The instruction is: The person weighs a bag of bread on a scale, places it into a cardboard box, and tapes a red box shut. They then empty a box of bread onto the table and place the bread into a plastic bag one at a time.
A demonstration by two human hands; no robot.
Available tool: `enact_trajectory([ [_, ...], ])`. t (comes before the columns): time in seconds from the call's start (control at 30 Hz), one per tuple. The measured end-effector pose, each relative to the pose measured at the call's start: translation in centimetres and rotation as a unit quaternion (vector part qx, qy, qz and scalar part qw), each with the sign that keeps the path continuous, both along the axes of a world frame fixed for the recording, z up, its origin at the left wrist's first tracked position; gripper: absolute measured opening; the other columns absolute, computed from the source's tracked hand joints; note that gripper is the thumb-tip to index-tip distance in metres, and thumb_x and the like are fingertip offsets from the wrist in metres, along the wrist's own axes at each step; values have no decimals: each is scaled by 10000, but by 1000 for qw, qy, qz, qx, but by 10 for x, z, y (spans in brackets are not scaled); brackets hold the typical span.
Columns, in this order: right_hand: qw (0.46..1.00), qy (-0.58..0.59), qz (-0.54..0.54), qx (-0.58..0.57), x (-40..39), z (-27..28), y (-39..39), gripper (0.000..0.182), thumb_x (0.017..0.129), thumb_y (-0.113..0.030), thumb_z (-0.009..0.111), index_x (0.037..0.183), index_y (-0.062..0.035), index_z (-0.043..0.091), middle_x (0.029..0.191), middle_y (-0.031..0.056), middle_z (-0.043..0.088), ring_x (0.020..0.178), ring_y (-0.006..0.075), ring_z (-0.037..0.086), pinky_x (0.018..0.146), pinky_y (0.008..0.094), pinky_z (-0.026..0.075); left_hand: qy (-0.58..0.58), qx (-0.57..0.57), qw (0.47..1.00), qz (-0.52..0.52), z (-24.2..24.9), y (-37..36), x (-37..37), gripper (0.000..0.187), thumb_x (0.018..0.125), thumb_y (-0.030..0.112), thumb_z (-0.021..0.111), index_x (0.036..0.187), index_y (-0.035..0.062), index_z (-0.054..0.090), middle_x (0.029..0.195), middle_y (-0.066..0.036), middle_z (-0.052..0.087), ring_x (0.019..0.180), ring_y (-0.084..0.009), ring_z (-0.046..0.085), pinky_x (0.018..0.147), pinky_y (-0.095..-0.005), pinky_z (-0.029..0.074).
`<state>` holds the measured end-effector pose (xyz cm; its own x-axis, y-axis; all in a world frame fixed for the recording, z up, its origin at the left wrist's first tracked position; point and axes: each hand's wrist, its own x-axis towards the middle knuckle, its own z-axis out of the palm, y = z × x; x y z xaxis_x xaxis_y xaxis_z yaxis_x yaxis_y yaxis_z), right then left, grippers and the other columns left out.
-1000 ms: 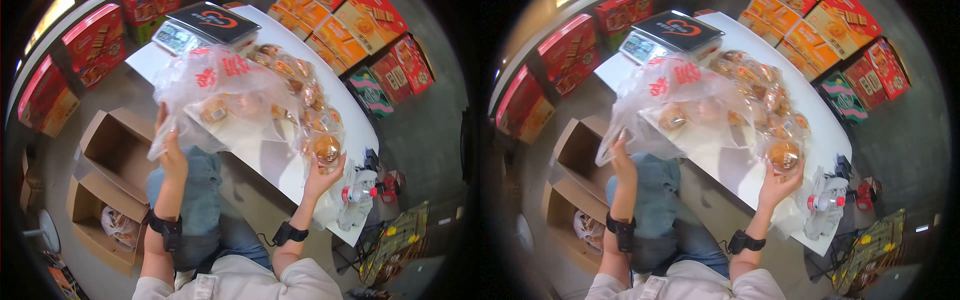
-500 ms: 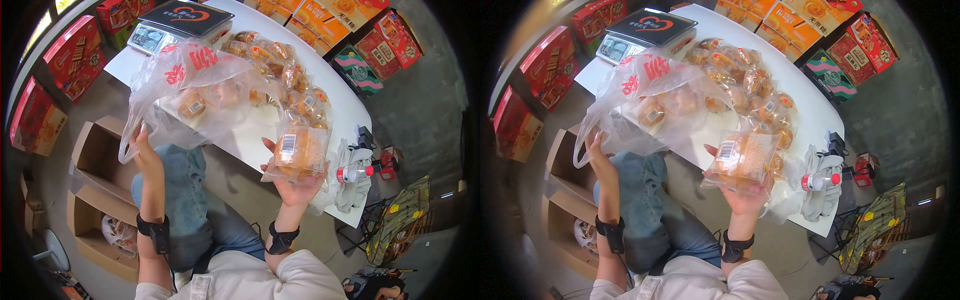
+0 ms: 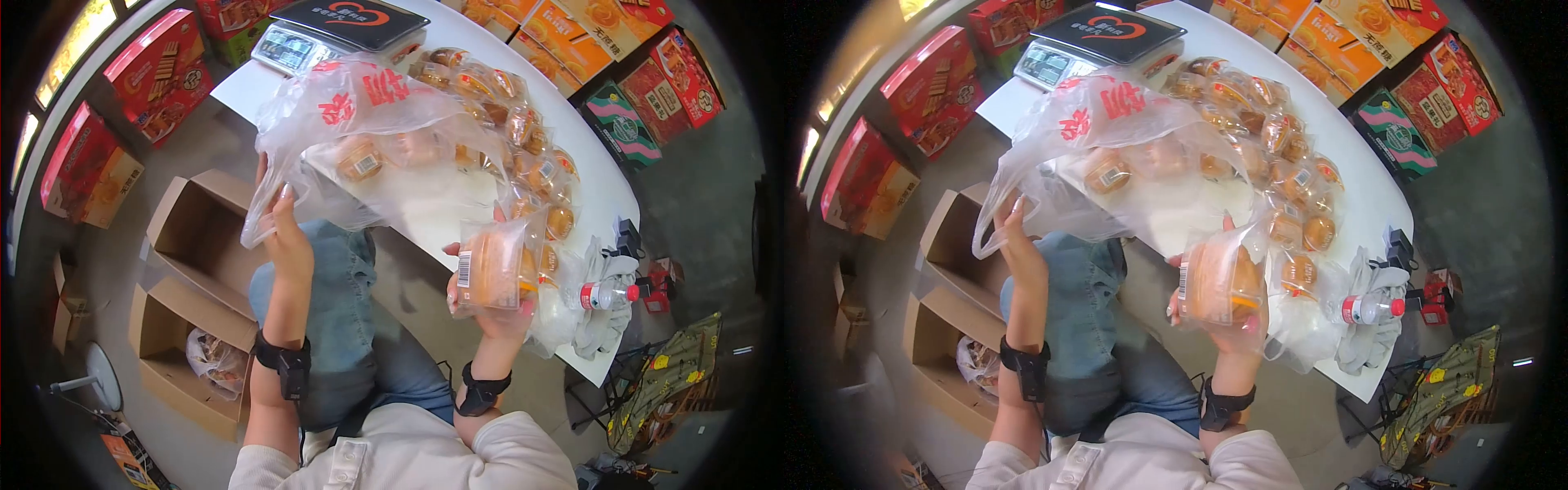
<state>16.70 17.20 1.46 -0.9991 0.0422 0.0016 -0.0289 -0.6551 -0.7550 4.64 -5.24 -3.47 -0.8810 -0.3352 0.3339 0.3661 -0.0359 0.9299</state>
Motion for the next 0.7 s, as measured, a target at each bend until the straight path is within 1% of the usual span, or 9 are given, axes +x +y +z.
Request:
enact_trajectory([
  [0.03,1000,0,3,-1,-3,-5,3,860,761,-638,447,1397,-206,63,1000,302,485,592,366,576,450,394,481,-79,293,951,-64,11,-5,2,442,867,261,379,1173,-48,458,1233,-134,447,1168,-213,381,990,-310,262],
  [0.07,995,38,69,-56,-7,-15,9,816,787,-635,404,1399,-198,86,1064,274,474,680,349,585,530,408,492,-148,558,807,-122,17,-8,3,442,868,260,378,1176,-45,459,1233,-135,446,1170,-213,379,988,-314,267],
  [0.1,982,76,134,-110,-9,-20,12,777,812,-631,360,1401,-191,109,1127,247,463,768,332,594,610,423,503,-147,558,808,-120,6,-6,1,442,868,260,378,1176,-45,459,1233,-135,446,1170,-213,379,988,-314,267],
  [0.17,999,24,9,36,-6,-20,3,765,821,-611,372,1391,-152,151,1219,199,410,902,295,559,713,400,486,-1,93,996,0,-26,1,-5,440,860,255,388,1176,-41,465,1229,-123,453,1170,-207,381,991,-322,266],
  [0.23,959,-11,-161,232,-12,-12,-13,622,877,-470,366,1355,-86,263,1259,103,436,1091,186,495,864,318,454,9,98,995,-6,-29,-1,-3,439,856,248,392,1183,-36,461,1228,-116,455,1169,-202,383,992,-325,264],
  [0.4,964,-20,-147,219,-34,-27,-13,499,885,-275,328,1339,-74,289,1275,119,416,1147,214,455,932,339,397,28,182,981,-59,-25,2,0,451,837,228,415,1206,-30,446,1231,-103,456,1179,-197,376,996,-329,252],
  [0.53,930,-36,-78,358,-51,-19,-25,478,889,-183,398,1344,-83,289,1227,116,435,1050,173,493,886,288,413,51,203,975,-76,-24,8,-3,553,821,243,404,1294,-35,329,1326,-119,359,1254,-205,290,1045,-328,176],
  [0.6,906,-87,-24,413,-68,-19,-29,573,869,-211,530,1353,-70,259,958,71,521,810,67,474,705,226,424,90,194,975,-62,-16,10,-3,594,815,256,400,1319,-37,284,1360,-126,317,1281,-208,255,1062,-327,145],
  [0.7,939,-46,-49,337,-111,-37,-45,628,847,-219,570,1357,-58,241,1116,112,462,936,139,492,787,272,436,117,144,977,-107,-8,9,-1,640,807,275,388,1345,-29,222,1395,-132,253,1306,-209,209,1078,-324,105],
])
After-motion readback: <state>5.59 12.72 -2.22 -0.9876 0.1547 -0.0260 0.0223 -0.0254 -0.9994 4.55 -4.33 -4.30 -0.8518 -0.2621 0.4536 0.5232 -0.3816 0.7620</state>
